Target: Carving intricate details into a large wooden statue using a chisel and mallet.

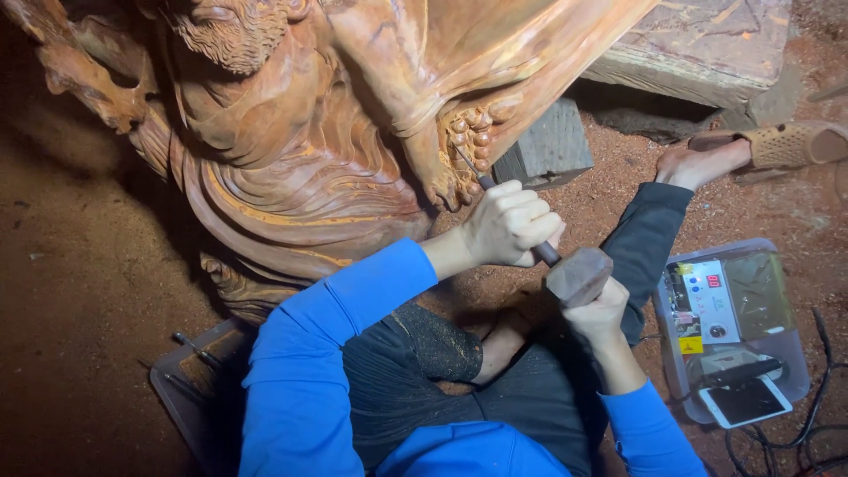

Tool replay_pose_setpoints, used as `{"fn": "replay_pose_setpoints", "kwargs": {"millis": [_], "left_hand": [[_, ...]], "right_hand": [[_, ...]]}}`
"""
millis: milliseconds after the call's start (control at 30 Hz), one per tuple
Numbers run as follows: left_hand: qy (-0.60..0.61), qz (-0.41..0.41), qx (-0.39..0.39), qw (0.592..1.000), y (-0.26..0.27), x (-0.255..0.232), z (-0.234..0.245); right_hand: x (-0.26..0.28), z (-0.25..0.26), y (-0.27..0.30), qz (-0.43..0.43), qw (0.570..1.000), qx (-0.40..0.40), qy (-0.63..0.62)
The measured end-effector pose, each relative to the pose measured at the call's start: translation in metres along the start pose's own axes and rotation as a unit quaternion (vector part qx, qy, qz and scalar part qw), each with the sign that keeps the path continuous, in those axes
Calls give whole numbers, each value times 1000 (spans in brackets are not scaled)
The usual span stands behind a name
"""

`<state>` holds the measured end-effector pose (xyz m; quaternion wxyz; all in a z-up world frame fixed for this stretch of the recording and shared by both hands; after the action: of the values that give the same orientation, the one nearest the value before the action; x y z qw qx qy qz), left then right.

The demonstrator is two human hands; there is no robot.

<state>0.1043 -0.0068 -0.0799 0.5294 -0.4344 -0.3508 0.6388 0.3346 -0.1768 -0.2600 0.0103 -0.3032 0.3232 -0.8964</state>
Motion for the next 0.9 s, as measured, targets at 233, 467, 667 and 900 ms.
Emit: {"fn": "replay_pose_setpoints", "kwargs": {"millis": [233,467,667,900], "left_hand": [[42,1,1,999,16,1,5],[60,-30,5,998,17,0,18],[82,-38,14,996,21,2,26],[84,-40,16,996,14,-2,39]], "right_hand": [[57,1,-24,-35,999,-26,-2],[86,12,-53,47,998,-38,-21],[93,12,-55,74,996,-45,6],[116,19,-64,90,995,-24,30]]}}
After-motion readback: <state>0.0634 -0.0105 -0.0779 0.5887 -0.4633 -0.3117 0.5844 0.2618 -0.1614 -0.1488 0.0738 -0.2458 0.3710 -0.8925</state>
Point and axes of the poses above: each hand's wrist, its own y-axis away from the middle knuckle, its own z-axis out of the back of the hand, x = y × z, the point moved 1 cm from there along -y, towards the middle knuckle, and after that the axes turned 10 degrees about y, right-handed, at the moved point
